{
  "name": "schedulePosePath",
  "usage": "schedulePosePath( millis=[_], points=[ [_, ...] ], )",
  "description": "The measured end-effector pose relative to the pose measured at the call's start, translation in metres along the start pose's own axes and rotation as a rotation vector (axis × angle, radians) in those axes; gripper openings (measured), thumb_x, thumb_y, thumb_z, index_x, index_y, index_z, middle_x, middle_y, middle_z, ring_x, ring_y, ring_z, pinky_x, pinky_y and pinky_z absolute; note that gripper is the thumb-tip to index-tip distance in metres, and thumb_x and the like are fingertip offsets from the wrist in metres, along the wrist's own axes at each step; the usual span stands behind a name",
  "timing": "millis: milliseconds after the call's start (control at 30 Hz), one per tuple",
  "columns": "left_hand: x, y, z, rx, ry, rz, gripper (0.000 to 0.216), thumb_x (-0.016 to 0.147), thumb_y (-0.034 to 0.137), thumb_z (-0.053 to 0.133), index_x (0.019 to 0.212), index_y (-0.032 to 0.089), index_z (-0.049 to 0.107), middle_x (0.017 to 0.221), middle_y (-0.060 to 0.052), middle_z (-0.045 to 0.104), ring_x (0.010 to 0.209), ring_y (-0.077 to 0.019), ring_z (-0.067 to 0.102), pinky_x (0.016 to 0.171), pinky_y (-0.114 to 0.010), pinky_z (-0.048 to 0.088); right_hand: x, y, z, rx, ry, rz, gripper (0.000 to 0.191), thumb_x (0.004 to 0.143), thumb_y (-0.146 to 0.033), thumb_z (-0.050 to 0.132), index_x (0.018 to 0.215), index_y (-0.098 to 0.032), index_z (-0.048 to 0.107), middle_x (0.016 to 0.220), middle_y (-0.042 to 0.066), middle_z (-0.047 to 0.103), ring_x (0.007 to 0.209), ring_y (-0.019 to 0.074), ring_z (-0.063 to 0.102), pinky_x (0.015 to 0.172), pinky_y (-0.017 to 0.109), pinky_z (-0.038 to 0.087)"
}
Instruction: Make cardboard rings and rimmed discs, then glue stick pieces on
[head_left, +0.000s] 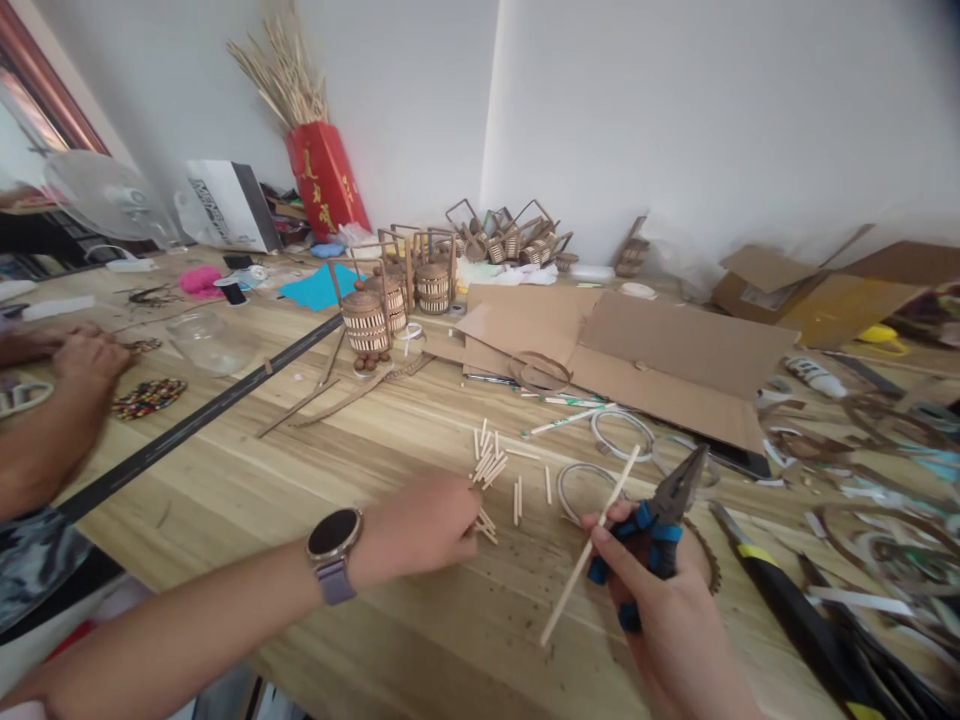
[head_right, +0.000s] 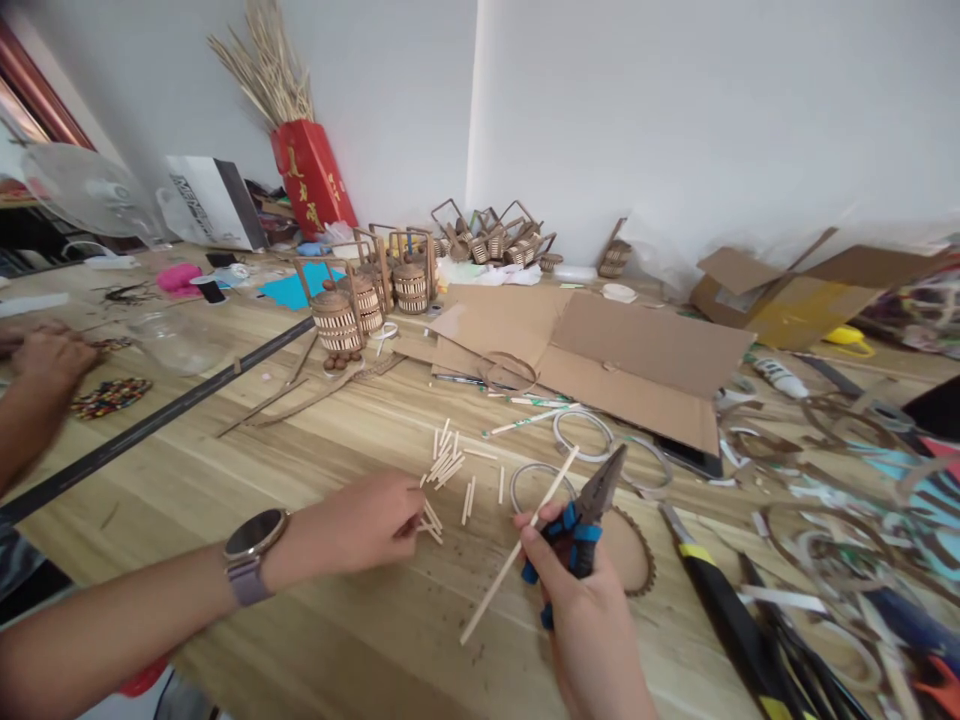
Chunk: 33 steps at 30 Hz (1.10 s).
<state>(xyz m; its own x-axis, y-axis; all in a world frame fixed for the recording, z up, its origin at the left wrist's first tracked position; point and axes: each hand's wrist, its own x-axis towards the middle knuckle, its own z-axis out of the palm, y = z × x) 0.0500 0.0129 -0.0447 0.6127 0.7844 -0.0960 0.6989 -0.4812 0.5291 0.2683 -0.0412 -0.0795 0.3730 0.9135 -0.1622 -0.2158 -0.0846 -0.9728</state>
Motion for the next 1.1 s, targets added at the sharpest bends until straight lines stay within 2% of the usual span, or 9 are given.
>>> schedulePosePath(
  millis=[67, 233, 367, 500, 600, 767, 867, 967, 1100],
  points=[
    [0.002, 0.009, 0.003, -0.161, -0.056, -0.08, 0.01, 0.071, 0.021, 0.061, 0.076, 0.016, 0.067, 0.073, -0.005, 0.067, 0.067, -0.0187, 0.058, 0.058, -0.026, 0.039, -0.001, 0.001, -0.001, -0.01, 0.004, -0.027, 0.039, 0.06, -0.042, 0.084, 0.086, -0.025, 0.061, 0.082, 0.001, 0.071, 0.078, 0.018, 0.065, 0.063, 0.024, 0.047],
    [0.004, 0.03, 0.036, -0.877, -0.329, -0.193, 0.008, 0.067, 0.023, 0.053, 0.069, 0.018, 0.06, 0.062, 0.003, 0.062, 0.051, -0.0094, 0.048, 0.047, -0.02, 0.034, -0.003, 0.002, -0.003, -0.073, 0.023, -0.109, 0.041, 0.063, -0.042, 0.082, 0.091, -0.024, 0.059, 0.088, 0.004, 0.07, 0.081, 0.0213, 0.065, 0.053, 0.025, 0.043],
    [0.006, 0.042, 0.051, -1.187, -0.362, -0.218, 0.007, 0.065, 0.022, 0.053, 0.071, 0.02, 0.049, 0.059, 0.004, 0.064, 0.041, -0.0069, 0.044, 0.044, -0.019, 0.035, -0.007, 0.0, -0.001, -0.099, 0.014, -0.14, 0.038, 0.065, -0.041, 0.08, 0.09, -0.024, 0.057, 0.087, 0.003, 0.068, 0.073, 0.0183, 0.062, 0.048, 0.024, 0.04],
    [0.006, 0.045, 0.05, -1.246, -0.367, -0.176, 0.012, 0.071, 0.022, 0.056, 0.081, 0.018, 0.052, 0.065, 0.002, 0.067, 0.043, -0.0068, 0.047, 0.046, -0.019, 0.037, -0.011, 0.0, 0.0, -0.097, -0.018, -0.15, 0.035, 0.069, -0.04, 0.078, 0.088, -0.025, 0.054, 0.086, 0.002, 0.066, 0.077, 0.0176, 0.061, 0.049, 0.022, 0.038],
    [0.004, 0.044, 0.05, -1.203, -0.384, -0.123, 0.02, 0.079, 0.032, 0.059, 0.092, 0.016, 0.06, 0.072, 0.001, 0.068, 0.049, -0.0068, 0.047, 0.051, -0.02, 0.039, -0.011, 0.003, 0.001, -0.099, -0.021, -0.141, 0.034, 0.07, -0.041, 0.077, 0.088, -0.025, 0.053, 0.088, 0.002, 0.065, 0.08, 0.0189, 0.061, 0.052, 0.024, 0.04],
    [0.002, 0.043, 0.05, -1.176, -0.378, -0.062, 0.032, 0.083, 0.048, 0.06, 0.081, 0.016, 0.06, 0.072, -0.001, 0.066, 0.059, -0.0094, 0.049, 0.056, -0.021, 0.037, -0.008, 0.006, 0.0, -0.139, -0.024, -0.138, 0.031, 0.072, -0.043, 0.076, 0.089, -0.026, 0.055, 0.093, 0.002, 0.068, 0.088, 0.0211, 0.062, 0.072, 0.03, 0.049],
    [0.005, 0.038, 0.047, -1.2, -0.282, -0.099, 0.034, 0.082, 0.049, 0.062, 0.076, 0.016, 0.057, 0.071, -0.001, 0.064, 0.06, -0.0094, 0.045, 0.057, -0.022, 0.033, -0.008, 0.004, 0.0, -0.176, -0.049, -0.185, 0.033, 0.066, -0.042, 0.079, 0.084, -0.025, 0.057, 0.096, 0.004, 0.068, 0.095, 0.0232, 0.062, 0.082, 0.033, 0.049],
    [0.009, 0.033, 0.04, -1.275, -0.098, -0.247, 0.042, 0.073, 0.056, 0.068, 0.071, 0.016, 0.055, 0.06, 0.004, 0.053, 0.056, -0.0086, 0.037, 0.054, -0.023, 0.027, -0.013, 0.005, 0.004, -0.231, -0.138, -0.211, 0.036, 0.059, -0.039, 0.083, 0.08, -0.023, 0.059, 0.098, 0.006, 0.066, 0.1, 0.0255, 0.06, 0.08, 0.033, 0.049],
    [0.01, 0.031, 0.035, -1.354, -0.023, -0.305, 0.046, 0.065, 0.057, 0.073, 0.072, 0.016, 0.057, 0.06, 0.005, 0.049, 0.054, -0.0079, 0.037, 0.052, -0.023, 0.025, -0.023, 0.007, 0.013, -0.343, -0.167, -0.231, 0.036, 0.06, -0.036, 0.081, 0.085, -0.024, 0.058, 0.096, 0.005, 0.064, 0.075, 0.0185, 0.058, 0.071, 0.032, 0.049]
  ],
)
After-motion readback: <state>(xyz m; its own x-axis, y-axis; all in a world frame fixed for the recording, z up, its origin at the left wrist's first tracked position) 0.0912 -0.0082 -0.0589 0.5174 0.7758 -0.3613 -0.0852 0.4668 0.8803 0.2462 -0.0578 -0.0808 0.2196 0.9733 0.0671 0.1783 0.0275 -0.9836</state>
